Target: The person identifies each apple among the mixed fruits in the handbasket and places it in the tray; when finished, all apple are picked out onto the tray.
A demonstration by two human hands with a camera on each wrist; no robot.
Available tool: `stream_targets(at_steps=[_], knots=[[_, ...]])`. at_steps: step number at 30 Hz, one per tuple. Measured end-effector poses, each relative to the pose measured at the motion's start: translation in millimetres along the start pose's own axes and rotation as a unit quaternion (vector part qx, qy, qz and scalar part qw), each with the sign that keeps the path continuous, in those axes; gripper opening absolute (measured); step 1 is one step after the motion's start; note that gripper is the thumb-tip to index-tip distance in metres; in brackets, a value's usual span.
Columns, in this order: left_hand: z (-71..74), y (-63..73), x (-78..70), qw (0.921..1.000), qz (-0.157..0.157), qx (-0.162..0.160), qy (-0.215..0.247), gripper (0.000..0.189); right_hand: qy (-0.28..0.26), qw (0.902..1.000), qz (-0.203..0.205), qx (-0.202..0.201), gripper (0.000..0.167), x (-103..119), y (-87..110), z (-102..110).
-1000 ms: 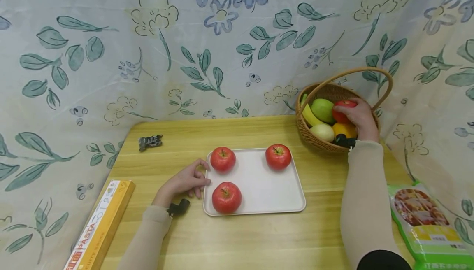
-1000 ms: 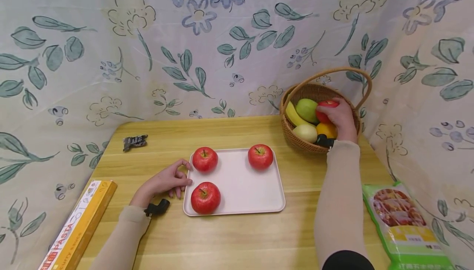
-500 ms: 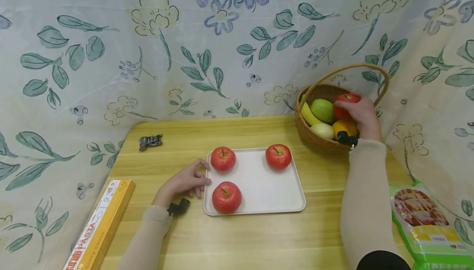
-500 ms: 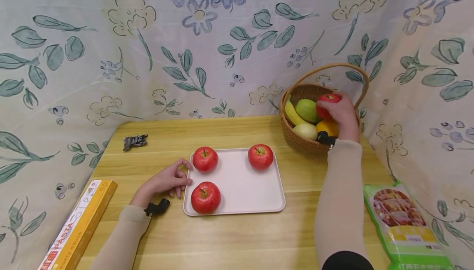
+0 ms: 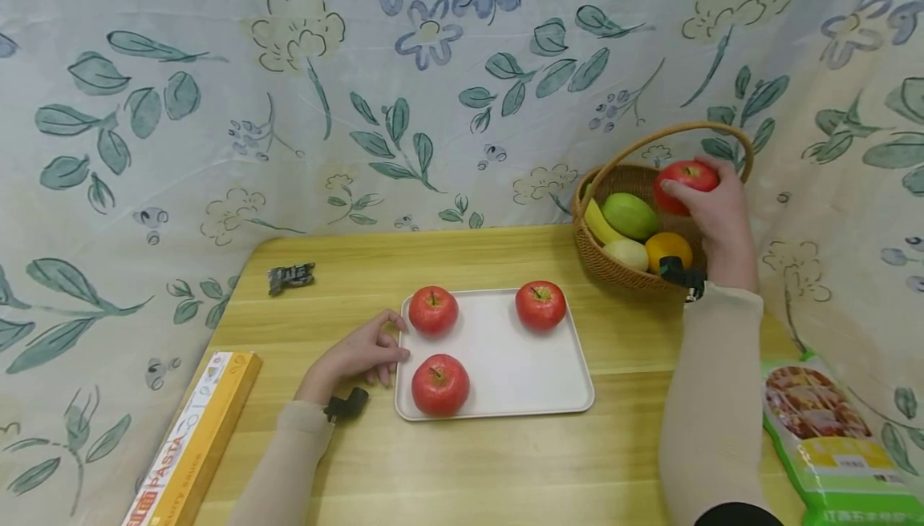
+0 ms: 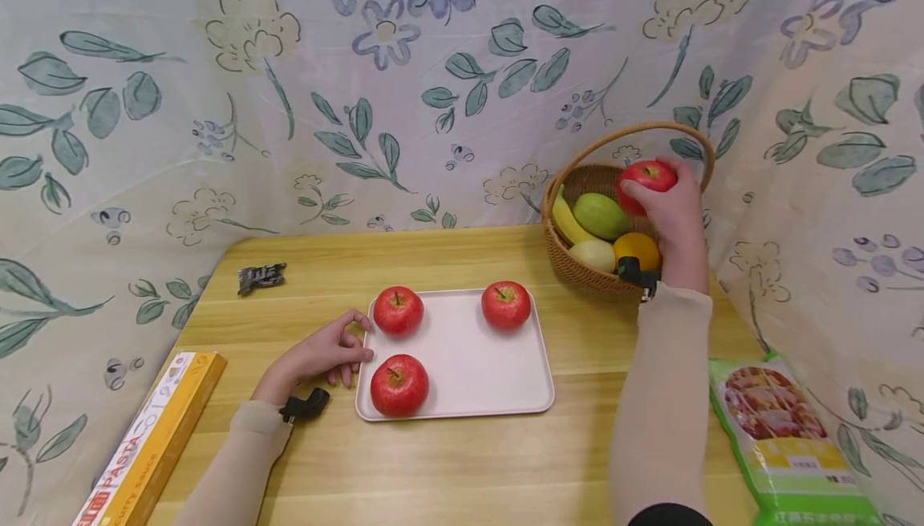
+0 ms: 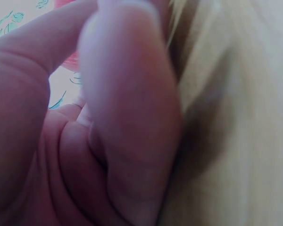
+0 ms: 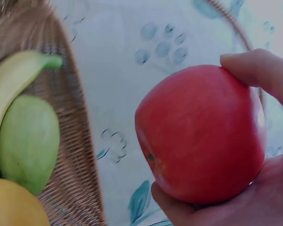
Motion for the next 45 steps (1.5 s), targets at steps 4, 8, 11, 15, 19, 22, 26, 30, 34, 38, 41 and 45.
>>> stream_targets(at_steps=[4,8,11,15,19,22,26,30,34,38,41,45], knots=[[-0.9,0.0,0.1,1.0000,-0.002,0.002,-0.001,0.054,-0.065,0.9975,0.027,0.003,0.076,14,24.8,-2],[-1.2,0.7,-0.9,1.0000,-0.002,0.005,0.003,0.053,-0.151,0.9863,0.060,0.025,0.074,22,51.4,-10],[-1.6,1.8,-2.2,1.0000,-0.002,0.007,0.006,0.052,-0.182,0.9785,0.085,0.047,0.074,25,69.1,-19],[-1.6,3.3,-3.6,0.9999,-0.004,0.007,0.007,0.051,-0.197,0.9696,0.116,0.088,0.071,29,87.8,-38],[-1.2,3.8,-2.0,0.9999,0.000,0.007,0.008,0.051,-0.208,0.9559,0.145,0.148,0.065,32,106.7,-62],[-1.4,3.4,-0.8,0.9999,0.002,0.008,0.008,0.051,-0.194,0.9467,0.167,0.196,0.063,31,123.2,-81],[-1.5,2.1,-0.5,0.9999,0.002,0.009,0.007,0.052,-0.163,0.9290,0.189,0.273,0.065,21,144.7,-110],[-1.0,1.0,-1.5,0.9999,-0.001,0.008,0.009,0.053,-0.133,0.9039,0.193,0.358,0.065,1,165.4,-139],[-1.1,0.5,-2.9,0.9999,-0.003,0.008,0.009,0.052,-0.094,0.8826,0.176,0.426,0.067,-20,181.5,-159],[-1.1,0.2,-2.6,0.9999,-0.002,0.009,0.007,0.052,-0.056,0.8582,0.166,0.482,0.068,-32,193.3,-172],[-0.5,0.4,-2.0,0.9999,0.001,0.008,0.009,0.052,-0.028,0.8340,0.180,0.521,0.068,-38,201.1,-182],[-0.4,1.1,-2.5,0.9999,0.004,0.008,0.012,0.052,-0.003,0.8014,0.175,0.572,0.067,-51,211.7,-195]])
Point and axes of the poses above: each hand's wrist, its own y-axis away from the middle knuckle, its own z-axis out of the back of the hand, x = y × z, the point moved 10 cm from there along -y, towards the middle knuckle, and after that the axes turned 3 degrees about z, right-handed, at the moved point
